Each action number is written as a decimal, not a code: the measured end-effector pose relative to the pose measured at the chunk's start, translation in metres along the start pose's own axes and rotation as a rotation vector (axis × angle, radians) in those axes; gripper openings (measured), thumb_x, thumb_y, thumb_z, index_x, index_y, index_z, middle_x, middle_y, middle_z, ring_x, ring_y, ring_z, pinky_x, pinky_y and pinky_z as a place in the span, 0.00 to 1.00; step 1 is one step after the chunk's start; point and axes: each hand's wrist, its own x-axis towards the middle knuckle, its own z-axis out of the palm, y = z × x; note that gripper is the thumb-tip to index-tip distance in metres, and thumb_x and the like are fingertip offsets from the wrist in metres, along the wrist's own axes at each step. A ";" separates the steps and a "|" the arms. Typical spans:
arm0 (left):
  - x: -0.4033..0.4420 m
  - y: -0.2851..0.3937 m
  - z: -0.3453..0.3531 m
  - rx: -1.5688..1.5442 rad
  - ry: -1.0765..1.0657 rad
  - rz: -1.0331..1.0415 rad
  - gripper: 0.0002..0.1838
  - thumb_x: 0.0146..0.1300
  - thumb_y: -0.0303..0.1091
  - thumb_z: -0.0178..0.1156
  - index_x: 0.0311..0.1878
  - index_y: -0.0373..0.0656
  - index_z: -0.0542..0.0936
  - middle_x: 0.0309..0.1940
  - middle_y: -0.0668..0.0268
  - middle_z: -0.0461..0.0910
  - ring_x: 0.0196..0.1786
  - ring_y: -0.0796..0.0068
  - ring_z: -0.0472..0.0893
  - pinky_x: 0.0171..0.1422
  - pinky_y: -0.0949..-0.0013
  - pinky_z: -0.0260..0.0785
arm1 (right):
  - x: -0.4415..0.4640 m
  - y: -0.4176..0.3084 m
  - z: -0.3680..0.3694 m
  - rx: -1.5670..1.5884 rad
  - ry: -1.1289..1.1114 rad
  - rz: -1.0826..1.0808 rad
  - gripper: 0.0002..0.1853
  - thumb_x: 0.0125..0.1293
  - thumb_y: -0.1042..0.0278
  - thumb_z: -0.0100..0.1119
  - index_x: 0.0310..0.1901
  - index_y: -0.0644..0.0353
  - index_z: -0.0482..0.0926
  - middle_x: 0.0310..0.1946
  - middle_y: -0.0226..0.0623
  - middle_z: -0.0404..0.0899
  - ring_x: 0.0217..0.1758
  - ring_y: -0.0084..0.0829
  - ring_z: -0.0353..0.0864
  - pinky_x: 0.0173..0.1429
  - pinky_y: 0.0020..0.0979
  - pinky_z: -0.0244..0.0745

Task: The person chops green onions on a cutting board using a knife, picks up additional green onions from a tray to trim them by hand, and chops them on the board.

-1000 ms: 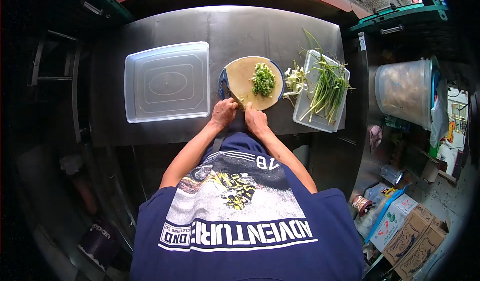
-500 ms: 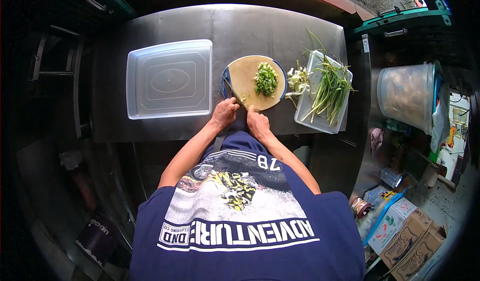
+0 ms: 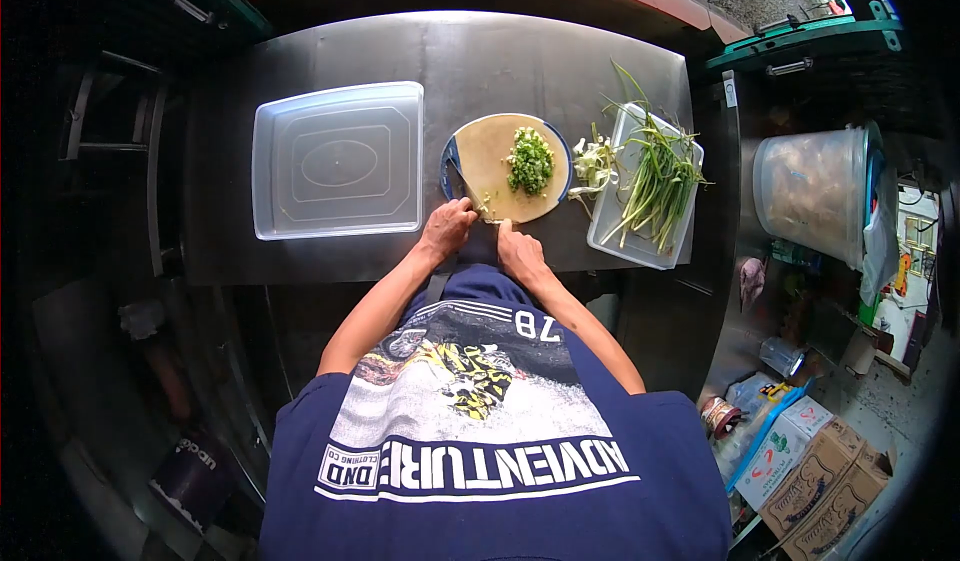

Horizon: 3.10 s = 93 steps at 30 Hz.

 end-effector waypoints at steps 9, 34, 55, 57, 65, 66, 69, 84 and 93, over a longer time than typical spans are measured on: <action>0.001 0.002 -0.002 0.037 -0.034 0.011 0.04 0.47 0.25 0.57 0.29 0.41 0.79 0.33 0.60 0.73 0.39 0.60 0.77 0.44 0.60 0.73 | 0.024 -0.005 0.008 -0.004 0.084 0.011 0.12 0.64 0.72 0.44 0.46 0.69 0.68 0.30 0.59 0.81 0.35 0.55 0.83 0.40 0.50 0.78; 0.000 0.000 -0.001 0.054 -0.008 0.051 0.01 0.48 0.26 0.57 0.26 0.41 0.76 0.33 0.61 0.72 0.37 0.61 0.76 0.42 0.61 0.71 | 0.002 -0.004 0.000 0.002 0.021 -0.004 0.09 0.65 0.71 0.41 0.42 0.66 0.67 0.29 0.59 0.81 0.36 0.55 0.83 0.40 0.51 0.77; 0.002 0.002 -0.003 0.070 0.005 0.073 0.02 0.49 0.27 0.57 0.27 0.43 0.78 0.31 0.63 0.72 0.37 0.63 0.76 0.41 0.62 0.71 | -0.001 0.006 0.015 0.015 0.038 0.008 0.10 0.63 0.73 0.44 0.44 0.68 0.66 0.29 0.59 0.81 0.35 0.56 0.83 0.39 0.50 0.77; 0.002 0.004 -0.007 0.102 0.005 0.083 0.01 0.49 0.27 0.57 0.26 0.43 0.77 0.30 0.63 0.72 0.37 0.63 0.76 0.41 0.62 0.70 | 0.014 0.002 0.020 0.021 0.056 0.021 0.10 0.63 0.73 0.45 0.44 0.68 0.66 0.30 0.59 0.81 0.36 0.56 0.83 0.40 0.51 0.77; 0.001 0.003 -0.009 0.083 0.047 0.095 0.01 0.49 0.27 0.57 0.24 0.43 0.76 0.30 0.63 0.72 0.37 0.63 0.76 0.41 0.63 0.70 | 0.025 -0.003 0.007 0.034 0.021 -0.047 0.13 0.59 0.75 0.48 0.45 0.71 0.65 0.28 0.59 0.80 0.35 0.57 0.82 0.38 0.51 0.76; 0.002 0.004 -0.009 0.086 0.049 0.101 0.00 0.48 0.27 0.57 0.25 0.44 0.76 0.30 0.63 0.72 0.37 0.64 0.76 0.41 0.63 0.70 | 0.019 -0.004 0.005 0.030 0.019 -0.047 0.13 0.59 0.75 0.48 0.45 0.71 0.65 0.28 0.59 0.80 0.35 0.57 0.82 0.38 0.51 0.76; 0.002 0.003 -0.008 0.079 0.042 0.100 0.00 0.48 0.27 0.57 0.25 0.44 0.76 0.30 0.64 0.72 0.37 0.64 0.76 0.41 0.63 0.70 | 0.007 -0.006 0.002 0.014 0.004 -0.001 0.10 0.61 0.74 0.46 0.44 0.68 0.66 0.30 0.60 0.81 0.37 0.57 0.82 0.42 0.51 0.77; 0.002 0.002 -0.006 0.116 0.013 0.102 0.00 0.49 0.28 0.57 0.25 0.44 0.76 0.30 0.65 0.74 0.37 0.65 0.76 0.41 0.64 0.70 | 0.022 -0.016 0.001 -0.027 0.063 0.027 0.08 0.65 0.71 0.44 0.41 0.65 0.67 0.30 0.57 0.82 0.36 0.53 0.84 0.40 0.48 0.78; 0.002 0.001 -0.004 0.078 0.025 0.085 0.02 0.50 0.28 0.56 0.24 0.43 0.76 0.30 0.65 0.74 0.36 0.64 0.76 0.40 0.63 0.70 | 0.018 -0.010 0.020 0.033 0.028 0.056 0.09 0.64 0.72 0.42 0.43 0.67 0.67 0.31 0.60 0.81 0.37 0.56 0.83 0.42 0.50 0.77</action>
